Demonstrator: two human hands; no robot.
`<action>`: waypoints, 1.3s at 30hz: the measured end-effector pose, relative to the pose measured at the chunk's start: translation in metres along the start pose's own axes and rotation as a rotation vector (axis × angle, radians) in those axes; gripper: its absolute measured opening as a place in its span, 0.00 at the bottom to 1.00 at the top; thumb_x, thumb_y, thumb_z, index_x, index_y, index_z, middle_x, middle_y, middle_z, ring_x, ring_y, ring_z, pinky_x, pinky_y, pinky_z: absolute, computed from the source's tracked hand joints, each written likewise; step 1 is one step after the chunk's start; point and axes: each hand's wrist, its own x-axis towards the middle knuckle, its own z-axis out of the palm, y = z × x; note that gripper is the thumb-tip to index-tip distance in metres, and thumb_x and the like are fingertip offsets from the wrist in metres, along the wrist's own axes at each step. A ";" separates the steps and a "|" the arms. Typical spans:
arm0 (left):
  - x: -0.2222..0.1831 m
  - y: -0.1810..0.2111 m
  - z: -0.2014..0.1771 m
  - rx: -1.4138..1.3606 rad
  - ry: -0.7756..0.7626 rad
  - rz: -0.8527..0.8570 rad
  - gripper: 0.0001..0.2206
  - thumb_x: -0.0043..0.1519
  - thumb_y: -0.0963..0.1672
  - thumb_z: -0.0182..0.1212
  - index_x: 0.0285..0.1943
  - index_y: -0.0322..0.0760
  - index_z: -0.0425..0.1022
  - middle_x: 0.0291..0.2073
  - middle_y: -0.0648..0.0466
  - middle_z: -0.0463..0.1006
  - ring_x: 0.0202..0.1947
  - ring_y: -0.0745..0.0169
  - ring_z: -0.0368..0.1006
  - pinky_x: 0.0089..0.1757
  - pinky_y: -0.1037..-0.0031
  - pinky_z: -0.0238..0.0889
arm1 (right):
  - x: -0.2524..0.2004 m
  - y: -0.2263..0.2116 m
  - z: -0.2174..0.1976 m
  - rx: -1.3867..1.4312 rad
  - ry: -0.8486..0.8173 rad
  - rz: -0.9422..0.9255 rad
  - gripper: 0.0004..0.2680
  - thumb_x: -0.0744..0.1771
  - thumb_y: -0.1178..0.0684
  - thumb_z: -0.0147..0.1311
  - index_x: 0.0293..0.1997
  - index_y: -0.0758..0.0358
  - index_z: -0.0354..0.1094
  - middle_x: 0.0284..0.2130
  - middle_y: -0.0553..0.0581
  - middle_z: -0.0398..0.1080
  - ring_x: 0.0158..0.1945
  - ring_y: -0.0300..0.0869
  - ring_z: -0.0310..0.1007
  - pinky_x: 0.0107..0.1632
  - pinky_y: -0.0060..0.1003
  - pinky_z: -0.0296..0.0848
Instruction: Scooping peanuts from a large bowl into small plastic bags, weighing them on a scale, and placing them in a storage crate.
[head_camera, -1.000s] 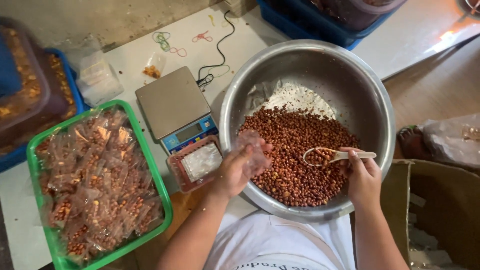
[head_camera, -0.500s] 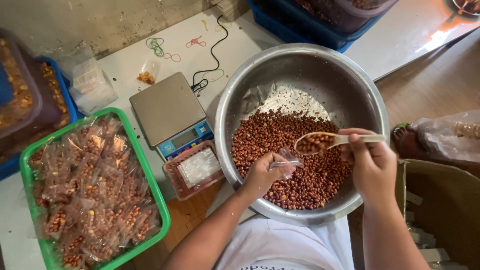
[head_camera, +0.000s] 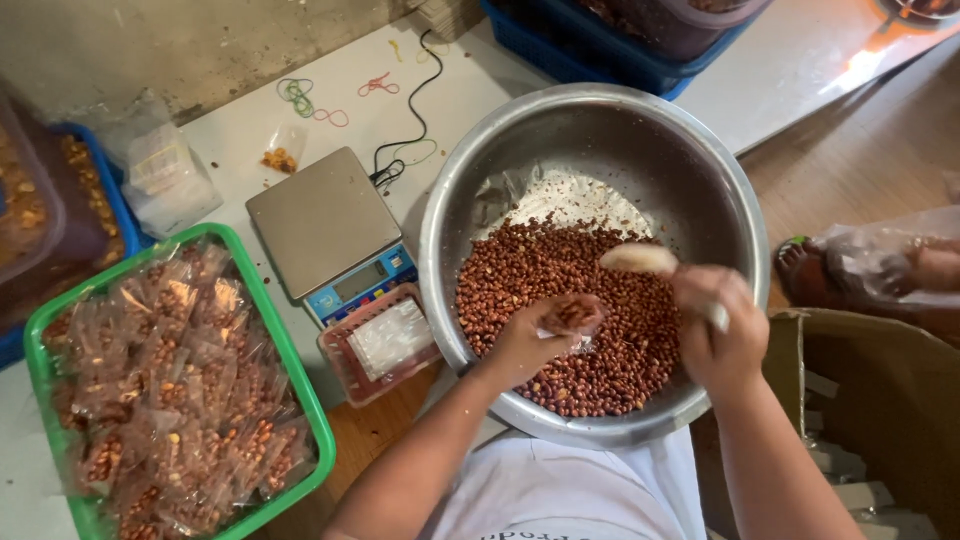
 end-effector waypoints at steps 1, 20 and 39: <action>0.003 -0.002 0.001 0.000 -0.008 -0.001 0.19 0.60 0.39 0.68 0.61 0.32 0.76 0.48 0.37 0.80 0.53 0.36 0.76 0.56 0.50 0.66 | -0.009 0.018 0.007 -0.006 0.002 0.004 0.09 0.66 0.67 0.46 0.39 0.63 0.75 0.38 0.58 0.76 0.37 0.54 0.75 0.48 0.44 0.75; 0.042 -0.046 -0.265 0.930 0.862 0.148 0.06 0.70 0.46 0.64 0.53 0.47 0.82 0.49 0.54 0.82 0.53 0.50 0.76 0.53 0.59 0.67 | -0.076 -0.015 0.035 0.379 0.048 1.325 0.07 0.69 0.54 0.55 0.42 0.65 0.80 0.21 0.60 0.74 0.24 0.41 0.72 0.32 0.34 0.69; -0.078 -0.130 -0.167 1.279 0.509 -0.182 0.24 0.60 0.53 0.59 0.67 0.52 0.73 0.52 0.52 0.80 0.57 0.54 0.75 0.55 0.56 0.69 | -0.021 -0.031 0.025 0.587 0.170 1.223 0.08 0.71 0.56 0.52 0.47 0.70 0.76 0.23 0.58 0.68 0.23 0.38 0.67 0.28 0.28 0.66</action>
